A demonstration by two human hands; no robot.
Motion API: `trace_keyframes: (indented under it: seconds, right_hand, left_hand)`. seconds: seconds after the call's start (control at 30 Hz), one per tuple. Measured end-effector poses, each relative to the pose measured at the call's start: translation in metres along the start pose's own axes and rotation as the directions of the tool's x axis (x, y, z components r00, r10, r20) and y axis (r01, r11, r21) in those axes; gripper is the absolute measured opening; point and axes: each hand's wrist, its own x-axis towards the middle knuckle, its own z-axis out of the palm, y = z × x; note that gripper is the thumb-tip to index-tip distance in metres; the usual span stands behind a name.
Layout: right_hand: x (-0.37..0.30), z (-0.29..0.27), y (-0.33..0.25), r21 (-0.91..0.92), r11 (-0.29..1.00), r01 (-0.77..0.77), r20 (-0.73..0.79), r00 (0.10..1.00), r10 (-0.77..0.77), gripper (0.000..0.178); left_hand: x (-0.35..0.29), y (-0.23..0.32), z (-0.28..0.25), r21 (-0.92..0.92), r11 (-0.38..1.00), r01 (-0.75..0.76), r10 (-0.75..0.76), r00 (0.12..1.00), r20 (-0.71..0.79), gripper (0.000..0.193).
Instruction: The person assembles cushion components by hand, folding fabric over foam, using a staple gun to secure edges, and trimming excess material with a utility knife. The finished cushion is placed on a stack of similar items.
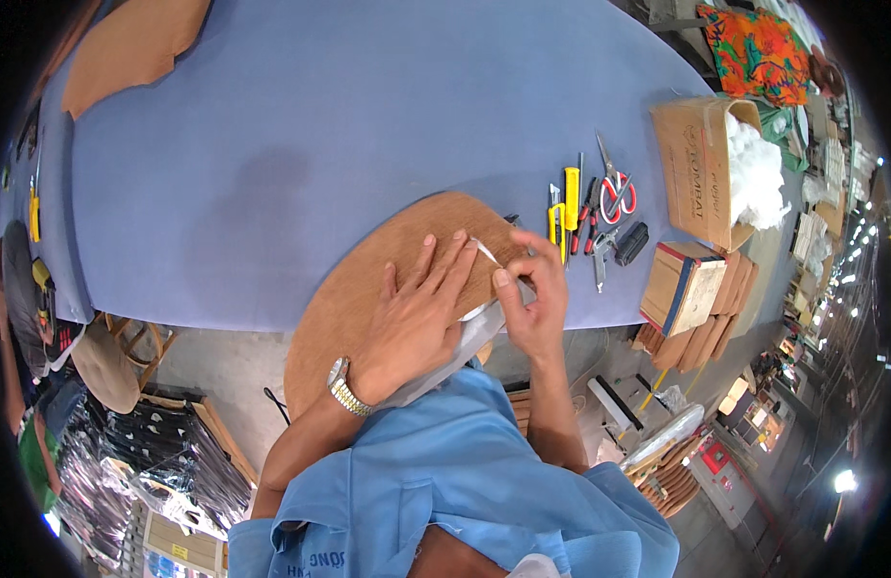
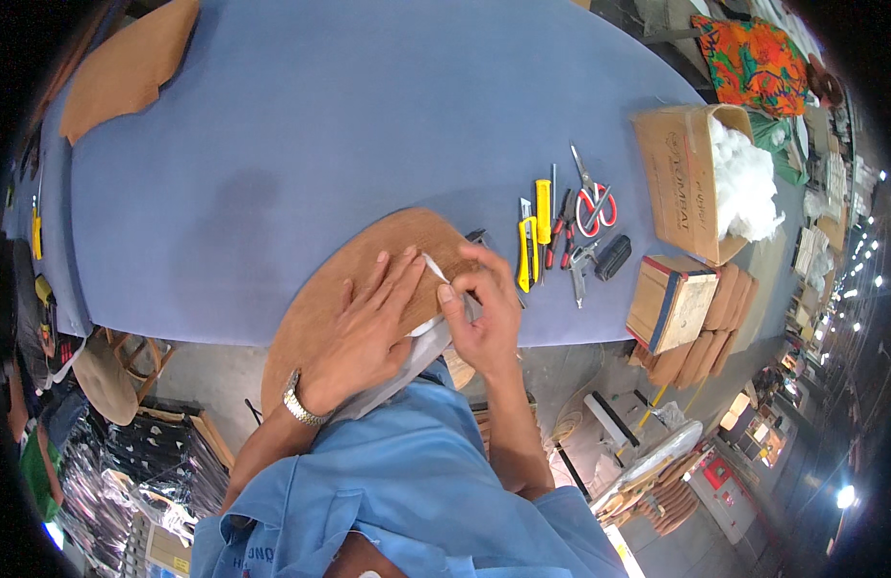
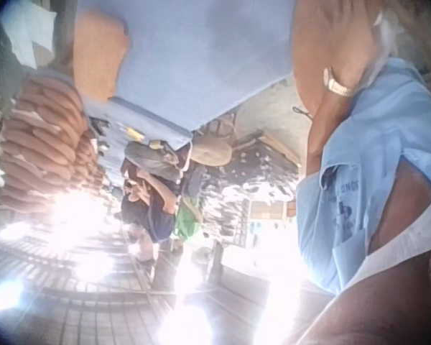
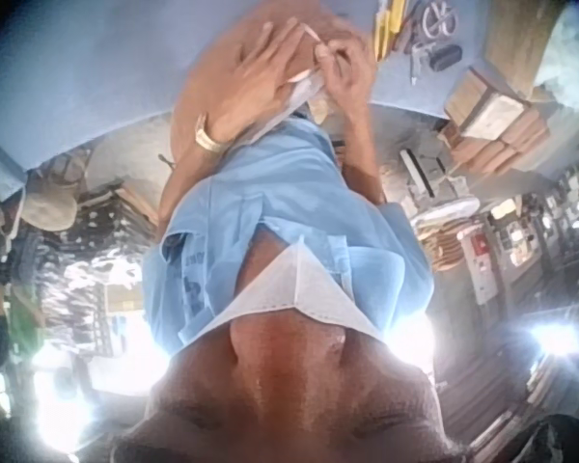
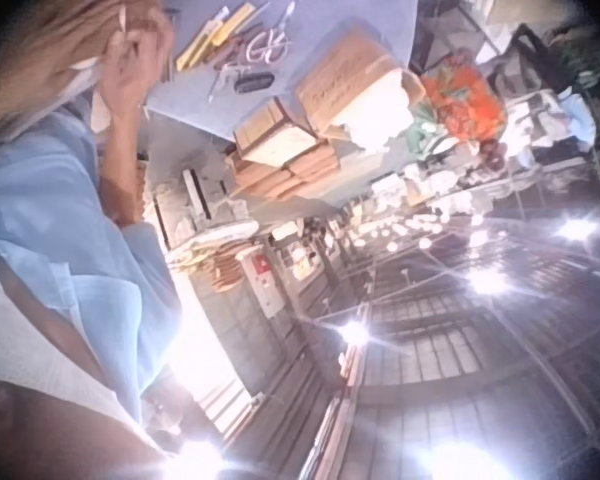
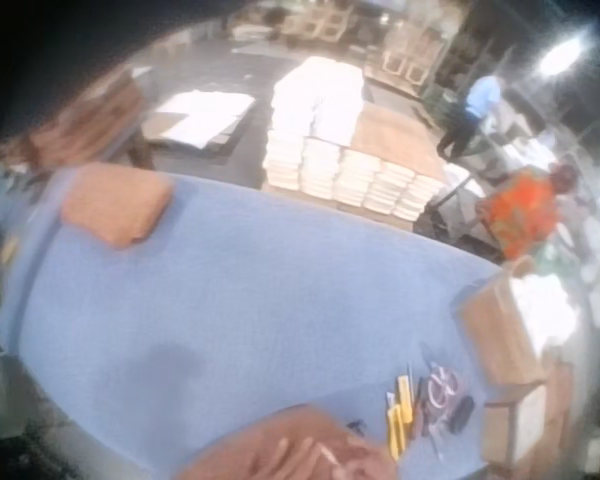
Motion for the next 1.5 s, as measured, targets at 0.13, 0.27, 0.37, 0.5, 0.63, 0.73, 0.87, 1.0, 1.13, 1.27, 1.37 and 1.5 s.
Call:
trace_keyframes:
  seconds: [0.13, 0.27, 0.37, 0.5, 0.63, 0.73, 0.87, 1.0, 1.13, 1.27, 1.37, 1.5]
  right_hand:
    - [0.020, -0.025, 0.020, 0.152, 0.964, -0.219, 0.105, 0.973, 0.205, 0.039]
    - [0.031, -0.032, 0.022, 0.120, 0.889, -0.443, 0.448, 0.823, 0.350, 0.053]
    - [0.034, -0.031, 0.019, -0.062, 0.970, -0.237, 0.422, 0.874, 0.241, 0.049]
    - [0.036, -0.030, 0.010, -0.154, 0.982, -0.108, 0.435, 0.885, 0.166, 0.043]
    - [0.033, -0.027, 0.008, -0.138, 0.990, 0.009, 0.430, 0.901, 0.051, 0.040]
    - [0.028, -0.026, 0.010, -0.113, 0.992, 0.050, 0.427, 0.904, 0.003, 0.039]
    - [0.023, -0.025, 0.011, -0.064, 0.995, 0.080, 0.413, 0.909, -0.046, 0.040]
    - [0.016, -0.026, 0.011, -0.042, 0.990, 0.137, 0.389, 0.915, -0.110, 0.044]
    - [0.000, -0.019, 0.008, 0.049, 0.993, 0.109, 0.258, 0.959, -0.118, 0.056]
    - [-0.015, -0.006, 0.009, 0.238, 0.969, -0.072, 0.143, 0.989, 0.039, 0.070]
    - [-0.019, 0.002, 0.011, 0.295, 0.951, -0.093, 0.087, 0.994, 0.070, 0.068]
    - [-0.018, 0.005, 0.012, 0.299, 0.952, -0.062, 0.021, 0.998, 0.059, 0.058]
  left_hand:
    - [-0.006, 0.001, 0.008, 0.039, 0.999, 0.009, -0.007, 0.999, -0.040, 0.093]
    - [-0.007, 0.001, 0.011, 0.012, 1.000, 0.019, -0.018, 0.999, -0.040, 0.098]
    - [-0.004, -0.002, 0.016, 0.013, 1.000, 0.020, -0.019, 0.998, -0.058, 0.099]
    - [-0.003, -0.004, 0.014, 0.008, 1.000, 0.012, -0.012, 0.998, -0.066, 0.100]
    - [-0.002, -0.003, 0.009, -0.033, 0.999, 0.025, -0.026, 0.999, -0.046, 0.093]
    - [-0.003, -0.004, 0.008, -0.078, 0.997, 0.020, -0.023, 0.999, -0.042, 0.096]
    - [-0.002, -0.009, 0.006, -0.125, 0.992, 0.002, -0.004, 1.000, -0.019, 0.101]
    - [0.009, -0.012, -0.002, -0.154, 0.983, -0.099, 0.099, 0.995, -0.007, 0.105]
    - [0.030, -0.007, -0.011, -0.114, 0.963, -0.244, 0.249, 0.968, 0.034, 0.109]
    - [0.036, -0.015, -0.015, -0.220, 0.942, -0.252, 0.269, 0.962, 0.053, 0.106]
    - [0.035, -0.017, -0.014, -0.230, 0.931, -0.283, 0.293, 0.956, 0.011, 0.097]
    - [0.034, -0.016, -0.010, -0.238, 0.912, -0.334, 0.330, 0.942, -0.060, 0.086]
